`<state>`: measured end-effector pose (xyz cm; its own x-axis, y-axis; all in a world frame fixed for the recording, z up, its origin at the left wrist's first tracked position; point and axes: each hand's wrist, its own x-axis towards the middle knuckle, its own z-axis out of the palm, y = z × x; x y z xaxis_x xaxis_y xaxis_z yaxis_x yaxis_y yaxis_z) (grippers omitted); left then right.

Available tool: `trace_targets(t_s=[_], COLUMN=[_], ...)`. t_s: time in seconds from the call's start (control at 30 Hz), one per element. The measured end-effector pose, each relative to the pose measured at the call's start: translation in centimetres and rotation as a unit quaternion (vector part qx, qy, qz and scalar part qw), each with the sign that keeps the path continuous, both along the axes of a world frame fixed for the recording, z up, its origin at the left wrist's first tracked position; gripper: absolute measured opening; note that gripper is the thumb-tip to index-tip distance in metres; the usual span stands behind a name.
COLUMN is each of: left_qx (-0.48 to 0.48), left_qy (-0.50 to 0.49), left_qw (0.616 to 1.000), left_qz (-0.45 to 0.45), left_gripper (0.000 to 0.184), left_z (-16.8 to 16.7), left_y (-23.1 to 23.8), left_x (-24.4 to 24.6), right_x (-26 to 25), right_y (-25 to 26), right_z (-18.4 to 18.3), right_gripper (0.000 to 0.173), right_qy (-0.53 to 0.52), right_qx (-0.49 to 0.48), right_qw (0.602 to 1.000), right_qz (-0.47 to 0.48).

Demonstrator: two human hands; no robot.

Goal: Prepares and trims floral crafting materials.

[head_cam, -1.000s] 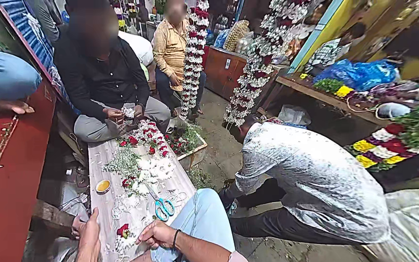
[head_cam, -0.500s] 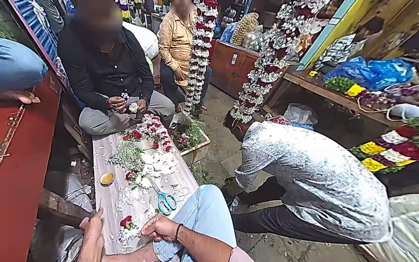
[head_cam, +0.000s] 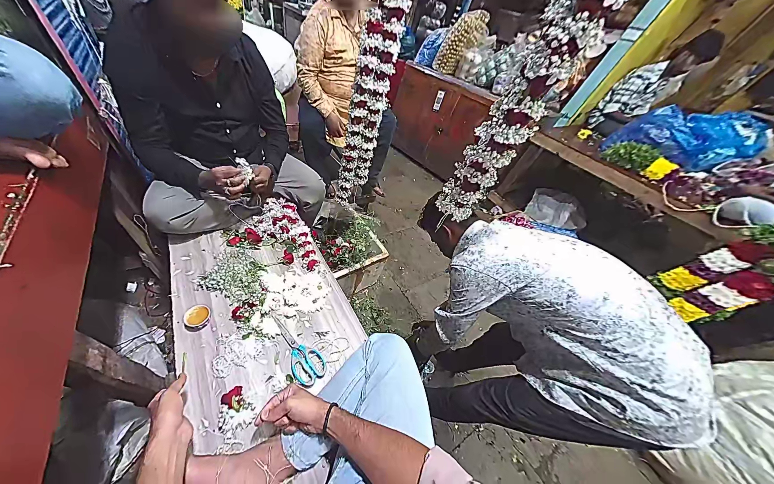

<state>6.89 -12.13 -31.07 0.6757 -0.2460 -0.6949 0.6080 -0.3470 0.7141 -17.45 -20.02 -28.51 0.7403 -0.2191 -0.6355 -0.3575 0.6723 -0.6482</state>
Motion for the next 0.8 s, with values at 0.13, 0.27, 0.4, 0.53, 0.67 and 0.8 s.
trace_targets(t_s=[0.13, 0.27, 0.4, 0.53, 0.67, 0.8], left_qx=[-0.002, -0.007, -0.023, -0.044, -0.039, -0.049], left_qy=[0.012, 0.017, 0.02, 0.031, 0.041, 0.037], left_qw=[1.0, 1.0, 1.0, 0.999, 0.998, 0.998], left_qz=[-0.002, 0.001, 0.001, 0.008, 0.001, -0.034], left_gripper=[0.055, 0.058, 0.058, 0.059, 0.063, 0.06], left_z=[0.4, 0.1, 0.4, 1.4, 3.4, 3.7], left_y=[-0.1, -0.1, -0.1, -0.5, -0.8, -0.9], left_x=[-0.5, -0.6, -0.8, -1.3, -2.1, -2.3], right_x=[0.0, 0.0, 0.0, 0.0, 0.1, 0.0], right_y=[0.0, 0.0, 0.0, 0.0, 0.1, 0.1], right_z=[0.0, -0.1, -0.1, -0.2, -0.2, -0.1], right_gripper=[0.012, 0.011, 0.011, 0.012, 0.013, 0.013], right_qy=[-0.004, -0.003, -0.007, -0.01, -0.006, -0.003], right_qx=[-0.005, -0.009, -0.007, -0.022, -0.03, -0.039], right_qw=[1.0, 1.0, 1.0, 1.0, 0.999, 0.999], right_qz=[0.004, 0.007, 0.008, 0.008, 0.01, 0.015])
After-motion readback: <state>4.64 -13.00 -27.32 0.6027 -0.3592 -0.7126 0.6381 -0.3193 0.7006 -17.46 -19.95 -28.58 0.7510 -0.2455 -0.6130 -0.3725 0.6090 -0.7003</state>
